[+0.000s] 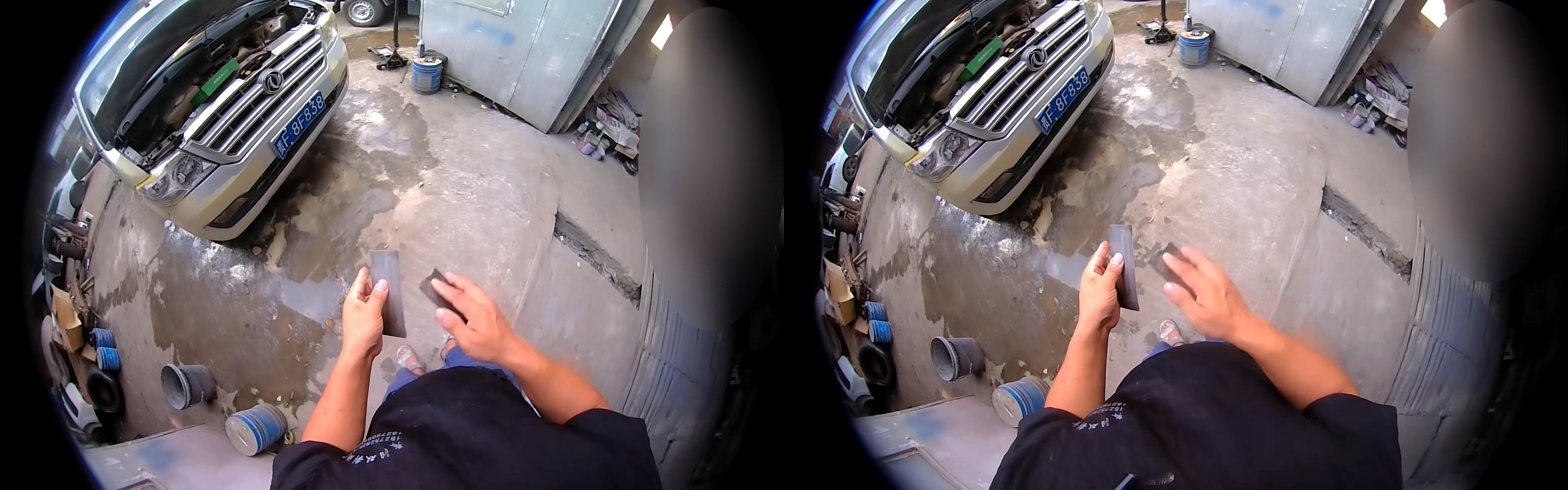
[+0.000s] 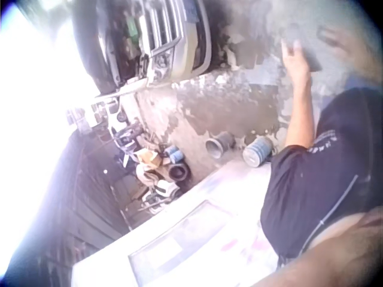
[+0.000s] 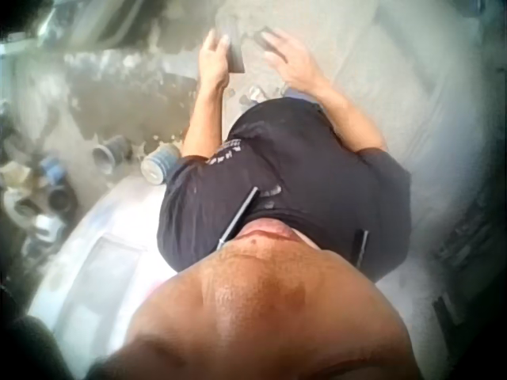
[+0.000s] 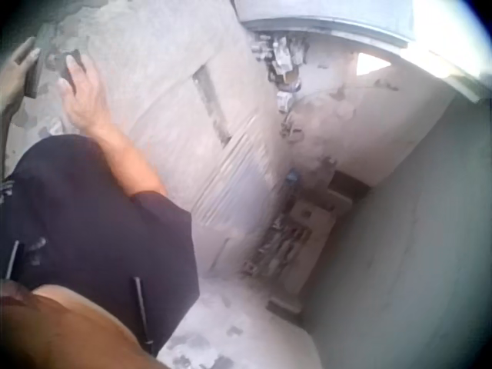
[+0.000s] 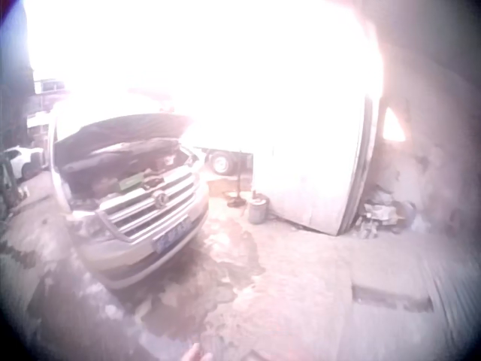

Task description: The person holds two rectangular metal plates and rubs them together. They then walk to a bucket, scoop a beige paste onto one plate, and add a liquid from a small bottle. Finally, they use the second plate to spread and mix the paste on the first plate.

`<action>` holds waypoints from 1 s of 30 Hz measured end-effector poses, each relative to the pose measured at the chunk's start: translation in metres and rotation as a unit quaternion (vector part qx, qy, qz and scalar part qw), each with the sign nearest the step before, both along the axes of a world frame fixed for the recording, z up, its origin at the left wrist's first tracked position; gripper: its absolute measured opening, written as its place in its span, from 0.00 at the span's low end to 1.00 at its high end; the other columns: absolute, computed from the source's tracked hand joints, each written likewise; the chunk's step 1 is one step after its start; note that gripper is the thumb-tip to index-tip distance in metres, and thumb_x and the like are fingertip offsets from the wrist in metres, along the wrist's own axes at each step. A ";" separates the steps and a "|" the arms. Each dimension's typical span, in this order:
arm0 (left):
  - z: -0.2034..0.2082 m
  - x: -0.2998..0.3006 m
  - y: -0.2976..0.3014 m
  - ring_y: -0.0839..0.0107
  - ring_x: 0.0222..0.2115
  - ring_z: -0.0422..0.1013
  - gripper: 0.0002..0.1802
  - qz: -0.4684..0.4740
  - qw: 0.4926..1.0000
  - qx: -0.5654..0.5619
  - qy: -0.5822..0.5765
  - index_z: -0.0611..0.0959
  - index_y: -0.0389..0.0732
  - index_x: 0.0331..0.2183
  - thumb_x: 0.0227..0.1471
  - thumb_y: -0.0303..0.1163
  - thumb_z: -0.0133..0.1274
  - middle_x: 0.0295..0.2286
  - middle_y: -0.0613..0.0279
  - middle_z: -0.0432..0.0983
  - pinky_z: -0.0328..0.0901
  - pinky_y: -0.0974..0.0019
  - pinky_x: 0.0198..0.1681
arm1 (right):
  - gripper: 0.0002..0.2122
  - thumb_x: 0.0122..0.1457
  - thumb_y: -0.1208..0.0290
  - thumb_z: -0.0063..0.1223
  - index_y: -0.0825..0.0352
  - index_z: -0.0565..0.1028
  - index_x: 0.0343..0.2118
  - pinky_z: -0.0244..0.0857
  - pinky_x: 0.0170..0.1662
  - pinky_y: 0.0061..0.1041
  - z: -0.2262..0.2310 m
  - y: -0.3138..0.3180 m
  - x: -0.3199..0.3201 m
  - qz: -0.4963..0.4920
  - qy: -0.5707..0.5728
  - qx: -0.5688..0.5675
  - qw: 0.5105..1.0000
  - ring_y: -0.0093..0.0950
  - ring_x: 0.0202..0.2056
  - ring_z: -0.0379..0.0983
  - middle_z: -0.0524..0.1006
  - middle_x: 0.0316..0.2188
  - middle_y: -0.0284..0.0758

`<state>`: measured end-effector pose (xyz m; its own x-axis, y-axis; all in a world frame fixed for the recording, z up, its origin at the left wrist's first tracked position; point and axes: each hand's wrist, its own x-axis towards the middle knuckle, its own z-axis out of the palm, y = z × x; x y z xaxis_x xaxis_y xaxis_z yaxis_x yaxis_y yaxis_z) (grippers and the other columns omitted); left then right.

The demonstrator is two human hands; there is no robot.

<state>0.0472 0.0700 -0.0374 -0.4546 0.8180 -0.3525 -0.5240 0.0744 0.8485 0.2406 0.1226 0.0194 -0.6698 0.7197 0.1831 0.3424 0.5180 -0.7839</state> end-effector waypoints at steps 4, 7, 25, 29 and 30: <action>-0.005 -0.004 0.001 0.71 0.47 0.67 0.32 -0.039 0.980 0.026 0.195 0.58 0.29 0.60 0.58 0.26 0.49 0.49 0.55 0.68 0.61 0.69 0.52 | 0.21 0.59 0.64 0.52 0.69 0.70 0.52 0.59 0.57 0.36 -0.014 -0.007 -0.014 0.015 0.026 0.012 0.999 0.50 0.54 0.64 0.65 0.53 0.57; -0.008 0.000 -0.002 0.71 0.46 0.68 0.27 -0.068 0.943 0.056 0.320 0.65 0.32 0.57 0.56 0.26 0.50 0.48 0.57 0.69 0.62 0.69 0.51 | 0.21 0.61 0.62 0.48 0.69 0.69 0.54 0.59 0.57 0.36 0.003 0.055 -0.023 -0.052 0.015 -0.013 0.998 0.51 0.54 0.64 0.65 0.54 0.57; 0.026 0.001 0.006 0.68 0.41 0.73 0.27 -0.097 0.973 0.142 -0.154 0.64 0.44 0.54 0.52 0.22 0.51 0.43 0.57 0.73 0.70 0.62 0.45 | 0.20 0.61 0.58 0.53 0.70 0.70 0.48 0.65 0.46 0.23 -0.043 0.030 -0.002 0.128 0.196 -0.569 0.788 0.20 0.41 0.70 0.75 0.40 0.31; 0.038 -0.004 0.002 0.70 0.44 0.71 0.29 -0.104 0.977 0.155 -0.107 0.63 0.43 0.55 0.53 0.22 0.52 0.45 0.59 0.71 0.68 0.63 0.48 | 0.19 0.62 0.59 0.52 0.70 0.70 0.47 0.66 0.42 0.21 -0.063 0.068 0.019 -0.020 0.174 -0.523 0.834 0.19 0.38 0.71 0.76 0.39 0.31; 0.038 -0.007 0.001 0.70 0.45 0.69 0.29 -0.102 0.978 0.158 -0.090 0.62 0.43 0.56 0.54 0.23 0.52 0.46 0.59 0.70 0.66 0.63 0.49 | 0.19 0.62 0.59 0.52 0.71 0.70 0.47 0.66 0.43 0.22 -0.061 0.070 0.023 -0.052 0.162 -0.525 0.834 0.19 0.39 0.70 0.76 0.39 0.32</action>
